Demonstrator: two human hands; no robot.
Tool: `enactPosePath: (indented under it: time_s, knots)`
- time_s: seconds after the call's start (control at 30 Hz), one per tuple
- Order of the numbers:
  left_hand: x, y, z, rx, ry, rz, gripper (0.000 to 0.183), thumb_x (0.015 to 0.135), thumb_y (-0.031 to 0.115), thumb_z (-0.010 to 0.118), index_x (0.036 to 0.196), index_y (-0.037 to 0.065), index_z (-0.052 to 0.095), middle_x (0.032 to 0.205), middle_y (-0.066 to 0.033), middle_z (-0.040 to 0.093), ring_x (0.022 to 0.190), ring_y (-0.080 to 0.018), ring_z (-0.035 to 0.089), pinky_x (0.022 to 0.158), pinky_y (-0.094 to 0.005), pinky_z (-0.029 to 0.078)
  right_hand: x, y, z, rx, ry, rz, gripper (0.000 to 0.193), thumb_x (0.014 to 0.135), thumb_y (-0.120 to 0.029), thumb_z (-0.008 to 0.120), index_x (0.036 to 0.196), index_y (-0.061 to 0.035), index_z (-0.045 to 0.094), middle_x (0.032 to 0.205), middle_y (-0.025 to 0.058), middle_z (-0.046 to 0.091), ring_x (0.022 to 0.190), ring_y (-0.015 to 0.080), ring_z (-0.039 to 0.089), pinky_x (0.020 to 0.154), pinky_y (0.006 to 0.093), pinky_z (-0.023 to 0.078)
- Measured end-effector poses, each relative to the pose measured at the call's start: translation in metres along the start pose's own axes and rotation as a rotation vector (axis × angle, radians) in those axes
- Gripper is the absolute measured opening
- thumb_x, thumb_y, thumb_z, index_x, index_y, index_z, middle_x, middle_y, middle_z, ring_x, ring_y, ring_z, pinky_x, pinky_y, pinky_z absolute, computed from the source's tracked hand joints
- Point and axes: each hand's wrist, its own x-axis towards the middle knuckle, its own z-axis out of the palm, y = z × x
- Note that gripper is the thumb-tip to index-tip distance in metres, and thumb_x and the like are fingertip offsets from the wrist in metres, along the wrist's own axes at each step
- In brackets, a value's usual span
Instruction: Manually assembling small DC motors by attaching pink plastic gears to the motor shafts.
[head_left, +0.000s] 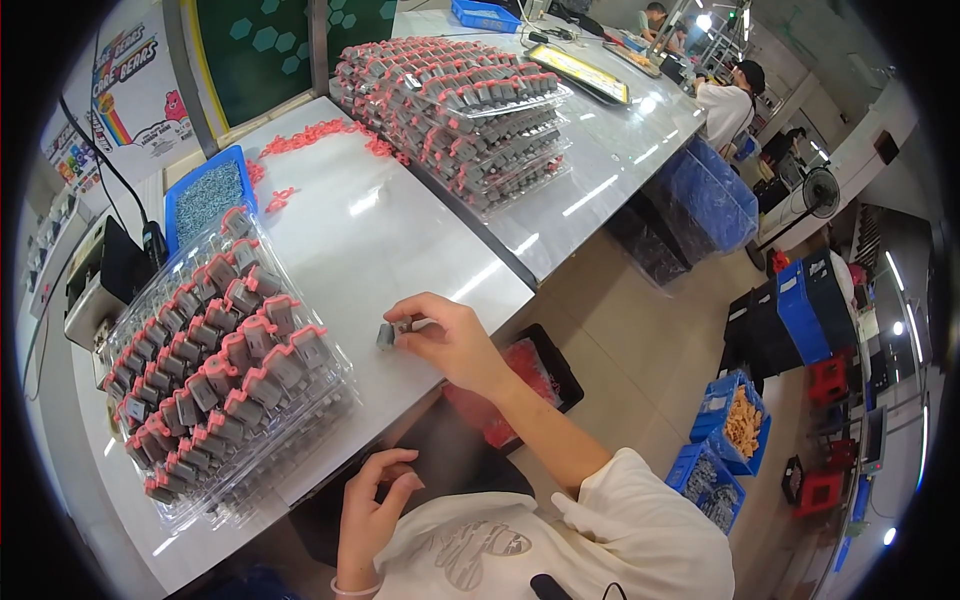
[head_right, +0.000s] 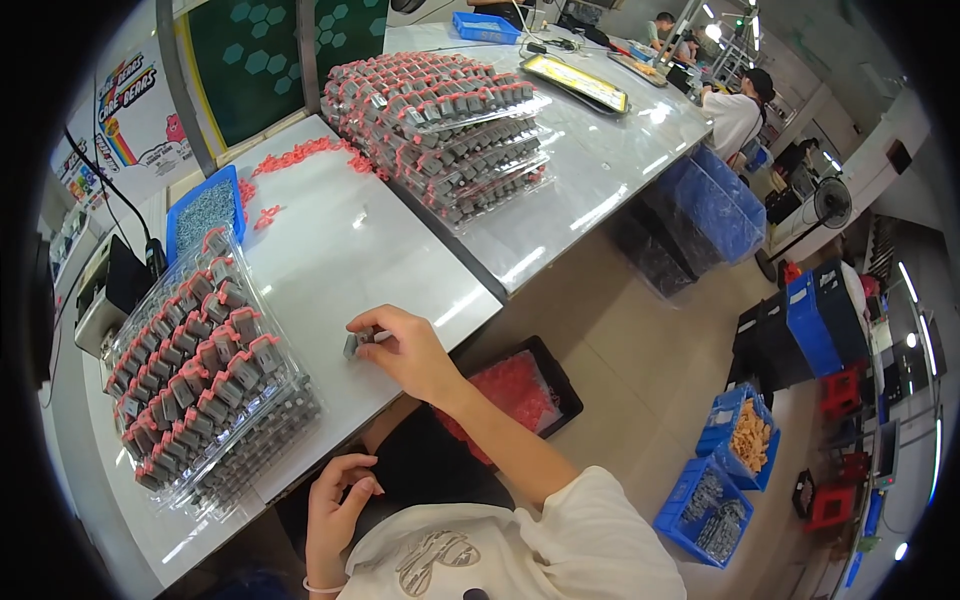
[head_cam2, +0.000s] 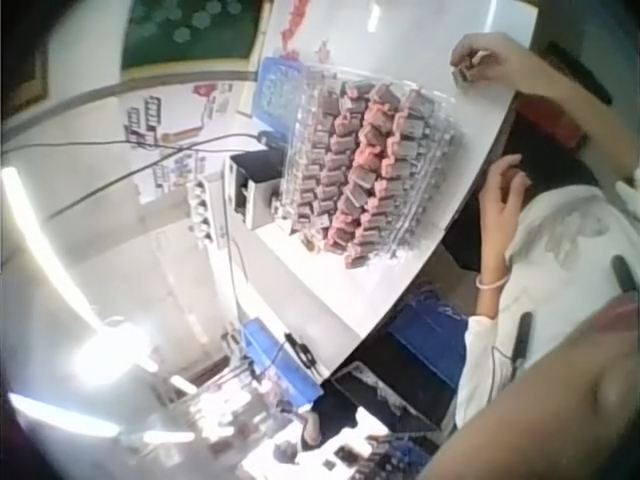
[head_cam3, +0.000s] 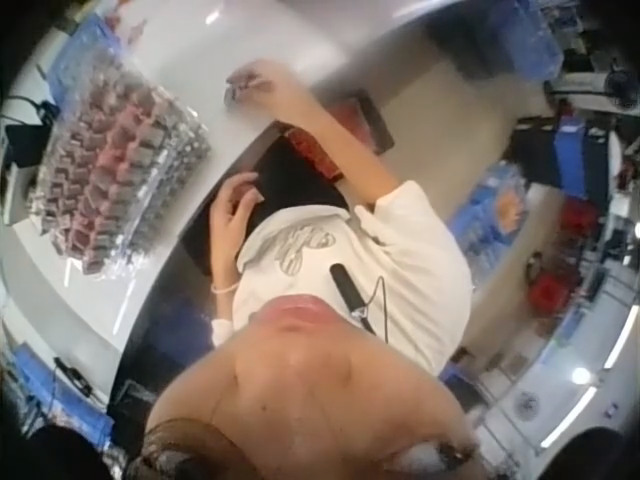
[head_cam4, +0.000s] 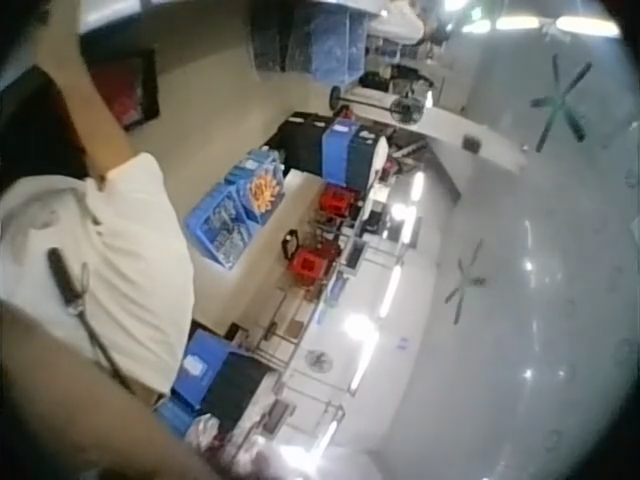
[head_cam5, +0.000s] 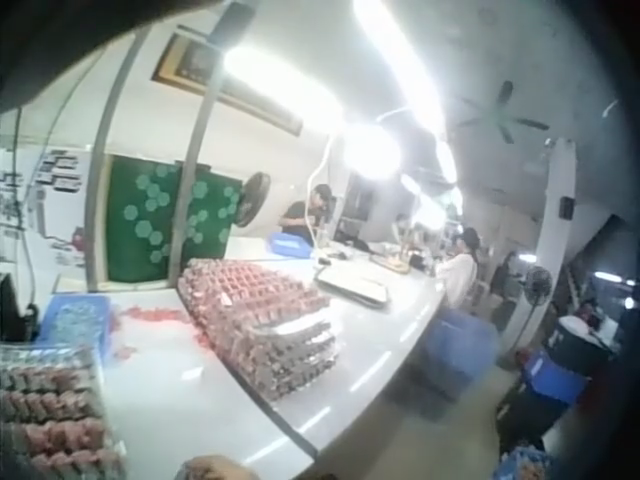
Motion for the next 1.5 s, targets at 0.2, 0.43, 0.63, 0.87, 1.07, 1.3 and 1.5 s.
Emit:
enactPosePath:
  time_s: [0.2, 0.43, 0.63, 0.87, 1.07, 1.3, 1.5]
  knots:
    - [-0.003, -0.004, -0.001, -0.125, -0.023, -0.024, 0.023, 0.085, 0.003, 0.059, 0.107, -0.002, 0.056, 0.08, -0.006, 0.059, 0.076, -0.012, 0.056, 0.072, -0.023, 0.044, -0.001, -0.001, 0.003, -0.488, -0.06, -0.391, 0.03, 0.073, 0.007, 0.059, 0.101, -0.0038, 0.06, 0.106, 0.0088, 0.059, 0.092, 0.0248, 0.059, 0.08, 0.031, 0.049]
    - [-0.004, -0.002, -0.002, -0.198, -0.031, -0.022, 0.025, 0.084, 0.006, 0.061, 0.107, -0.003, 0.056, 0.078, -0.0049, 0.058, 0.073, -0.0115, 0.055, 0.07, -0.0225, 0.043, -0.005, -0.001, 0.008, -0.853, -0.23, -0.674, 0.033, 0.068, 0.003, 0.055, 0.1, -0.0048, 0.06, 0.11, 0.0058, 0.059, 0.094, 0.0232, 0.057, 0.083, 0.033, 0.047]
    - [-0.008, -0.001, -0.008, -0.231, -0.126, -0.015, 0.024, 0.084, 0.0, 0.058, 0.108, -0.001, 0.057, 0.075, 0.0002, 0.055, 0.069, -0.0063, 0.051, 0.065, -0.0199, 0.042, -0.011, -0.015, 0.009, -0.979, -0.28, -0.626, 0.034, 0.069, 0.0, 0.055, 0.103, -0.0045, 0.06, 0.113, 0.0062, 0.059, 0.091, 0.0234, 0.057, 0.082, 0.0329, 0.047]
    - [-0.006, -0.002, 0.0, -0.224, -0.005, -0.042, 0.027, 0.085, 0.009, 0.06, 0.11, -0.002, 0.056, 0.077, -0.0023, 0.057, 0.069, -0.0086, 0.053, 0.064, -0.0208, 0.043, -0.022, -0.025, 0.005, -0.529, -0.293, -0.444, 0.03, 0.072, 0.0, 0.064, 0.101, -0.0045, 0.061, 0.107, 0.0069, 0.059, 0.086, 0.0234, 0.058, 0.079, 0.0329, 0.048]
    - [0.001, 0.002, 0.008, -0.308, 0.092, 0.031, 0.042, 0.077, 0.017, 0.072, 0.109, -0.004, 0.054, 0.088, -0.0096, 0.063, 0.078, -0.0156, 0.06, 0.071, -0.0264, 0.048, -0.051, -0.042, 0.015, -0.079, -0.33, -0.083, 0.031, 0.071, -0.01, 0.074, 0.093, -0.0009, 0.054, 0.082, 0.0055, 0.054, 0.069, 0.0124, 0.052, 0.06, 0.0259, 0.045]
    - [0.011, 0.002, 0.0, 0.272, 0.0, 0.041, 0.036, 0.069, 0.022, 0.078, 0.084, -0.003, 0.057, 0.075, -0.0068, 0.062, 0.069, -0.0131, 0.059, 0.061, -0.0251, 0.044, -0.054, -0.046, 0.028, -0.271, -0.344, 0.043, 0.037, 0.069, -0.026, 0.079, 0.084, -0.0025, 0.053, 0.078, 0.0079, 0.057, 0.068, 0.0168, 0.055, 0.059, 0.0283, 0.043]
    - [0.024, 0.005, -0.001, 0.515, -0.037, 0.325, 0.021, 0.073, 0.018, 0.072, 0.078, 0.002, 0.06, 0.072, -0.0129, 0.059, 0.065, -0.0316, 0.055, 0.059, -0.0362, 0.043, -0.049, -0.052, 0.022, -0.623, -0.378, -0.276, 0.032, 0.073, -0.028, 0.074, 0.08, -0.0031, 0.055, 0.073, 0.0092, 0.056, 0.06, 0.0235, 0.055, 0.052, 0.0328, 0.042]
